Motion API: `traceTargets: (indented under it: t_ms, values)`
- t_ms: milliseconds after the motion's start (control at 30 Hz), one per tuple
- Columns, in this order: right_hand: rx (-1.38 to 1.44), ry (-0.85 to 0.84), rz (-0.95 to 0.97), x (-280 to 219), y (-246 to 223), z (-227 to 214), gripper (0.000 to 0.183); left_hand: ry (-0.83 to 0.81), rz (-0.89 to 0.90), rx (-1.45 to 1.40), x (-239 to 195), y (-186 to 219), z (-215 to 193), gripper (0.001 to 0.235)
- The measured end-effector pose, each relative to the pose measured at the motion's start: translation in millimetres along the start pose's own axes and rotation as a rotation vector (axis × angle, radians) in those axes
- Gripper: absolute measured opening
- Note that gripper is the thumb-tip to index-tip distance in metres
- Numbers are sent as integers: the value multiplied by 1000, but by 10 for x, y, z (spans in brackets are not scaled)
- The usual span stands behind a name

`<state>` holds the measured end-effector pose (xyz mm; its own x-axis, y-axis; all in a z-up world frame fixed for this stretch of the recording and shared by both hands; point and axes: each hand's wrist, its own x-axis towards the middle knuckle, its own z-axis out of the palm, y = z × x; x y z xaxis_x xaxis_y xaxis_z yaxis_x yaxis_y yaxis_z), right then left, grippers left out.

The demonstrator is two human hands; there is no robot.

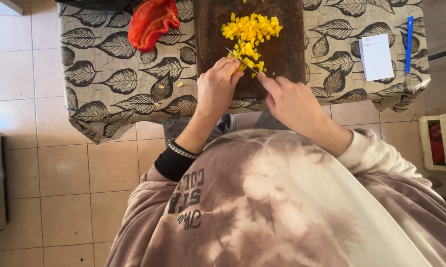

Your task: Chopping a yellow bell pepper into small pieces on a wooden cutting board.

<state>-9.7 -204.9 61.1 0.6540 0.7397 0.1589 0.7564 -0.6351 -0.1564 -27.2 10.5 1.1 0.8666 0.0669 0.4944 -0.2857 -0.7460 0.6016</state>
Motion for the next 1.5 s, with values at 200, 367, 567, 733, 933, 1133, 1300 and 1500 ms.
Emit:
traceTargets:
  t_ms: [200,367,567,733,933,1133,1300,1500]
  values:
    - [114,25,12,-215,61,-13,48,-25,-26,5,8,1,-1,19]
    - [193,48,55,-361,20,-317,46,28,10,14,-11,-35,43,19]
    - [176,51,31,-44,-3,-95,45,33,2,3,-22,-30,25,18]
    - [174,80,4,10,28,39,45,43,8,0,-30,-76,62,19]
    - [299,74,-8,-332,186,-190,39,5,-31,20,-24,-31,50,20]
    - [250,75,8,-107,432,-47,43,-47,-44,76,-31,-15,56,23]
    - [9,-10,-19,131,725,-57,41,-83,-10,-24,11,54,-112,36]
    - [217,44,-73,212,923,-79,39,-74,-82,-134,25,14,35,30]
